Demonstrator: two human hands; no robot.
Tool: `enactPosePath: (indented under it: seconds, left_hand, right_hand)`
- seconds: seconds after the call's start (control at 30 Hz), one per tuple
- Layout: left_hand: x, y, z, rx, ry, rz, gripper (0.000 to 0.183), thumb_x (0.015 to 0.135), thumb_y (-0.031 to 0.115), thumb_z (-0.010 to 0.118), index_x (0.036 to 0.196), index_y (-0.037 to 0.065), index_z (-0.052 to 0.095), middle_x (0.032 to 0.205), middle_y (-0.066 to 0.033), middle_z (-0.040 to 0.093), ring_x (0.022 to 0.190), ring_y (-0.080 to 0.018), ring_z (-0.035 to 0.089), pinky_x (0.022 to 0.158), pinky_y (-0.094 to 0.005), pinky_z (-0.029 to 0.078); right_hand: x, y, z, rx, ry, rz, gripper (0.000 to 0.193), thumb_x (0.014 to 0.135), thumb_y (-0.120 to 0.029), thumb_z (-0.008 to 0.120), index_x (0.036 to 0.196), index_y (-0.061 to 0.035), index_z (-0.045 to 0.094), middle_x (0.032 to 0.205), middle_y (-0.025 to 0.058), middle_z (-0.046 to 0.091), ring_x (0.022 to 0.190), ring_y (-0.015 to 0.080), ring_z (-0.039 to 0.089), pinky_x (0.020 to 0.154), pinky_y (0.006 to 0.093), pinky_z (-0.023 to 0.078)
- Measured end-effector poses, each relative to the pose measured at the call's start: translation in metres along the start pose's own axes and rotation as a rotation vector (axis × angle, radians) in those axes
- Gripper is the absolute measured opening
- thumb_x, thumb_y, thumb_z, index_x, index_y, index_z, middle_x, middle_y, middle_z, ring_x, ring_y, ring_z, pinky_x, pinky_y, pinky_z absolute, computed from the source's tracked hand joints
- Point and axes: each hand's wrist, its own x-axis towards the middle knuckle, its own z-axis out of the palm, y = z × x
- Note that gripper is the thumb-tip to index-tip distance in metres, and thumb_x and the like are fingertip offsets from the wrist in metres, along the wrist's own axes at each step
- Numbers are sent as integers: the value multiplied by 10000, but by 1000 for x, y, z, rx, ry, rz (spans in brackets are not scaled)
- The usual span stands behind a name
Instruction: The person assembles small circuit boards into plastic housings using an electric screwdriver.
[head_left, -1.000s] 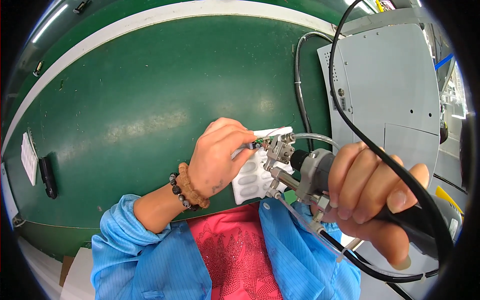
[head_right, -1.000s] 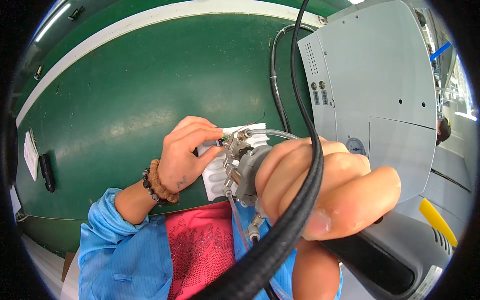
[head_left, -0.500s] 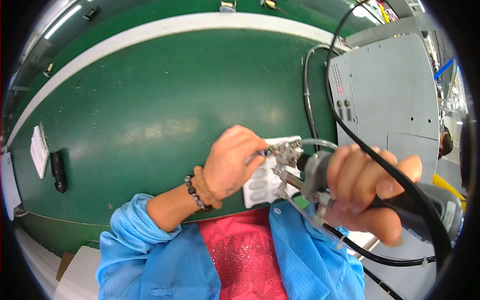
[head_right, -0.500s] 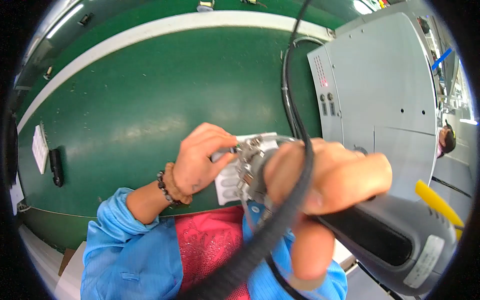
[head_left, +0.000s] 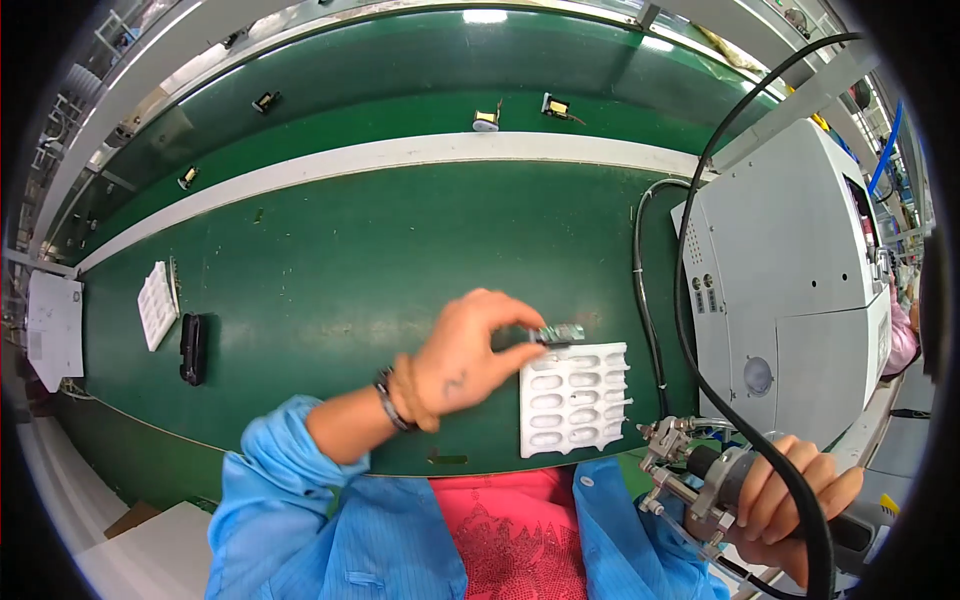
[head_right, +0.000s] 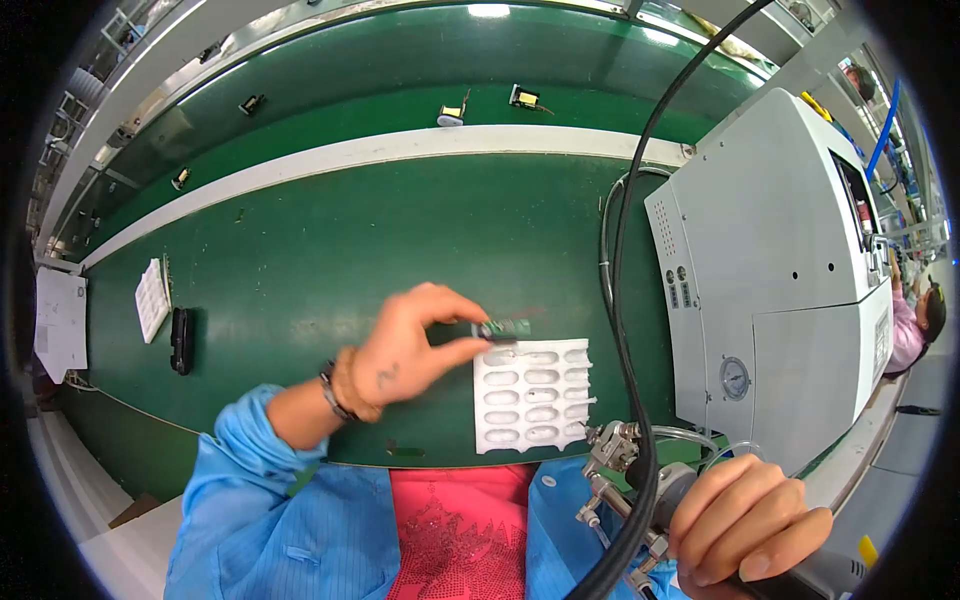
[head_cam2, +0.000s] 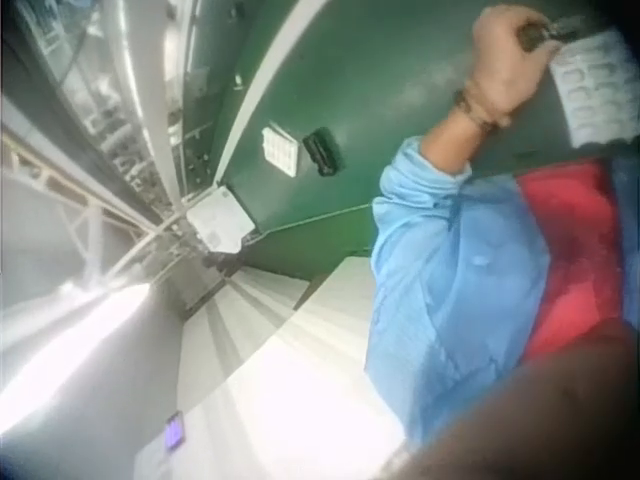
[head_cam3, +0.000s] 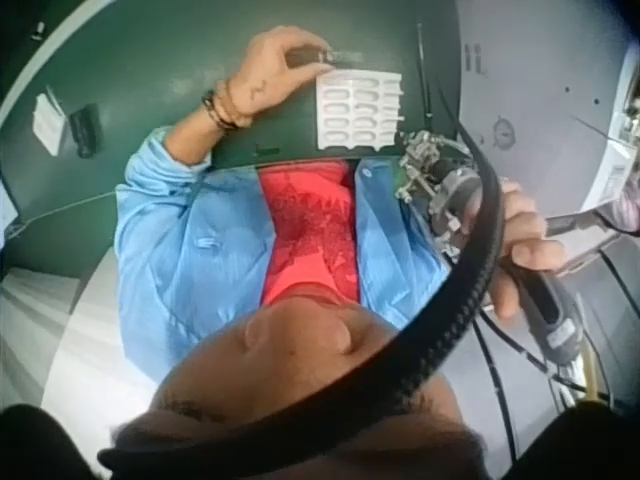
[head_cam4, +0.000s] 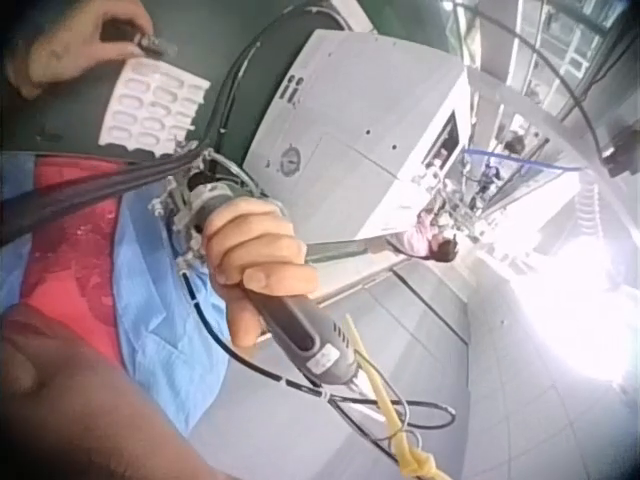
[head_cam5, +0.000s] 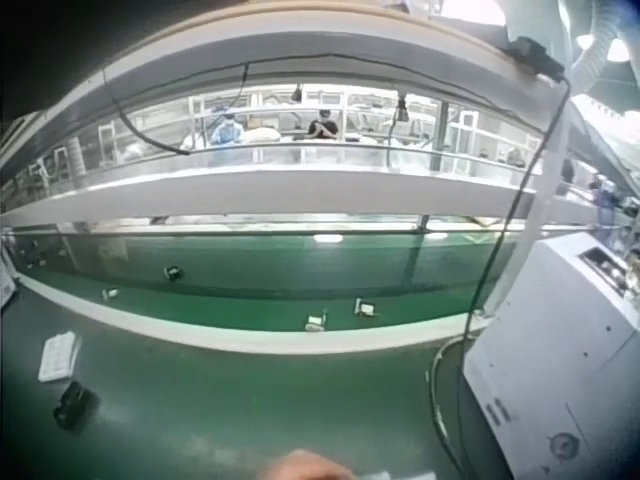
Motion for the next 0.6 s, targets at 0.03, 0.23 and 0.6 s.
enactPosePath:
  seconds: [0.03, 0.23, 0.6]
  left_hand:
    - [9, -1, -12, -88, -36, -118, 240, 745, 107, 791, 942, 15, 689, 853, -71, 677, 822, -160, 614, 714, -287, 497]
    - [85, -52, -110, 176, 580, 86, 370, 800, 198, 756, 1066, -29, 636, 954, -93, 674, 871, -146, 627, 772, -290, 516]
    - [-62, -19, 20, -969, -522, -430, 304, 1023, 197, 455, 1106, -55, 603, 1088, -153, 655, 1029, -220, 636, 901, -336, 519]
  right_hand:
    - [0, -4, -1, -33, -48, 38, 476, 743, -354, 826, 866, -63, 470, 566, 19, 545, 428, 91, 557, 404, 188, 481]
    - [-3, 0, 3, -35, -144, 136, 459, 761, -357, 813, 871, -67, 474, 560, 7, 543, 433, 92, 543, 407, 190, 473]
    - [-15, 15, -11, -48, -202, 155, 459, 789, -364, 788, 929, -48, 487, 613, 24, 554, 472, 101, 558, 426, 206, 471]
